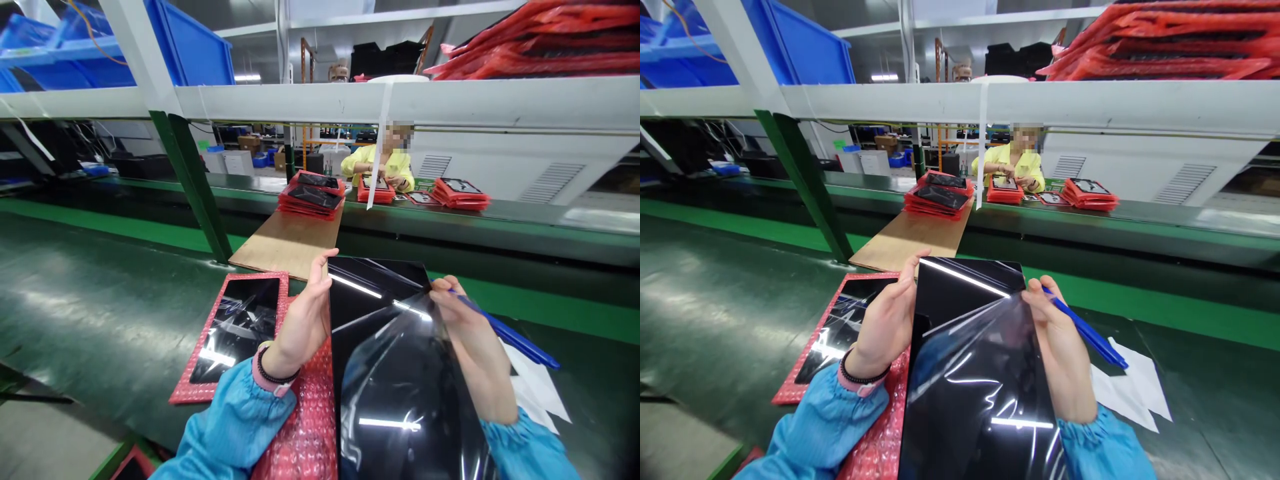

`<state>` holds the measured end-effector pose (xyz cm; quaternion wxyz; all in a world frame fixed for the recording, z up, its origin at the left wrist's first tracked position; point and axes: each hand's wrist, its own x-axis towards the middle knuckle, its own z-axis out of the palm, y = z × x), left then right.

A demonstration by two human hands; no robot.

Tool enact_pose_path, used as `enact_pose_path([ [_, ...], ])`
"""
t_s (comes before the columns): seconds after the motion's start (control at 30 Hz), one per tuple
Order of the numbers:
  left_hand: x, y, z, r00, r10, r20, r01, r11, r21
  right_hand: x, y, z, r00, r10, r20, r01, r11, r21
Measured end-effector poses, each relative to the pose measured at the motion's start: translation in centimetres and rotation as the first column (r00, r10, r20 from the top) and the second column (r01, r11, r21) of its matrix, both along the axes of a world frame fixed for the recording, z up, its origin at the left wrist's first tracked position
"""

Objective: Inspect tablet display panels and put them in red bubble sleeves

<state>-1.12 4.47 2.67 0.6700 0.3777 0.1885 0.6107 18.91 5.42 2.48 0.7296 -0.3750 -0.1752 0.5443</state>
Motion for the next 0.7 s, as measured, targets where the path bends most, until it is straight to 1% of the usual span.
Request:
enact_pose_path([
  [0.07, 0.0, -0.1, 0.0, 1.0, 0.011, -0.011, -0.011, 1.0, -0.004, -0.1, -0.1, -0.1, 1.0, 0.002, -0.025, -0.002, 1.0, 0.0],
  [0.13, -0.1, -0.1, 0.0, 1.0, -0.027, -0.013, 0.026, 0.999, -0.025, -0.2, -0.3, -0.2, 1.0, -0.008, -0.026, 0.007, 1.0, -0.021],
  [0.23, 0.0, -0.2, 0.0, 0.998, -0.059, -0.015, 0.059, 0.998, -0.032, -0.2, -0.6, -0.4, 0.999, 0.004, 0.05, -0.004, 1.0, 0.001],
  [0.3, -0.1, -0.3, 0.0, 0.998, -0.053, -0.024, 0.053, 0.998, -0.025, -0.3, -0.8, -0.7, 0.992, 0.052, 0.112, -0.058, 0.997, 0.049],
  [0.33, -0.2, -0.3, -0.1, 0.998, -0.046, -0.033, 0.045, 0.999, -0.026, -0.3, -0.9, -0.8, 0.988, 0.079, 0.132, -0.086, 0.995, 0.045],
  [0.4, -0.8, -0.4, -0.2, 0.996, -0.043, -0.074, 0.039, 0.998, -0.05, -0.5, -0.8, -1.3, 0.983, 0.132, 0.131, -0.129, 0.991, -0.031],
  [0.47, -2.1, -0.4, -0.6, 0.987, -0.06, -0.149, 0.047, 0.995, -0.089, -0.8, -0.6, -2.0, 0.977, 0.175, 0.12, -0.159, 0.979, -0.131],
  [0.53, -4.0, -0.3, -1.4, 0.968, -0.027, -0.248, -0.004, 0.992, -0.124, -1.2, -0.1, -3.0, 0.966, 0.21, 0.152, -0.183, 0.968, -0.172],
  [0.6, -6.2, -0.2, -2.8, 0.923, 0.085, -0.374, -0.143, 0.981, -0.131, -1.7, 0.5, -4.2, 0.949, 0.243, 0.203, -0.211, 0.963, -0.166],
  [0.63, -7.2, -0.2, -3.6, 0.887, 0.126, -0.445, -0.203, 0.971, -0.13, -2.1, 0.9, -4.9, 0.94, 0.259, 0.223, -0.226, 0.96, -0.163],
  [0.67, -8.2, -0.3, -4.5, 0.846, 0.129, -0.517, -0.234, 0.962, -0.143, -2.4, 1.1, -5.6, 0.933, 0.273, 0.237, -0.239, 0.957, -0.161],
  [0.7, -9.0, -0.5, -5.5, 0.822, 0.105, -0.56, -0.24, 0.956, -0.172, -2.8, 1.4, -6.3, 0.926, 0.283, 0.249, -0.248, 0.955, -0.162],
])
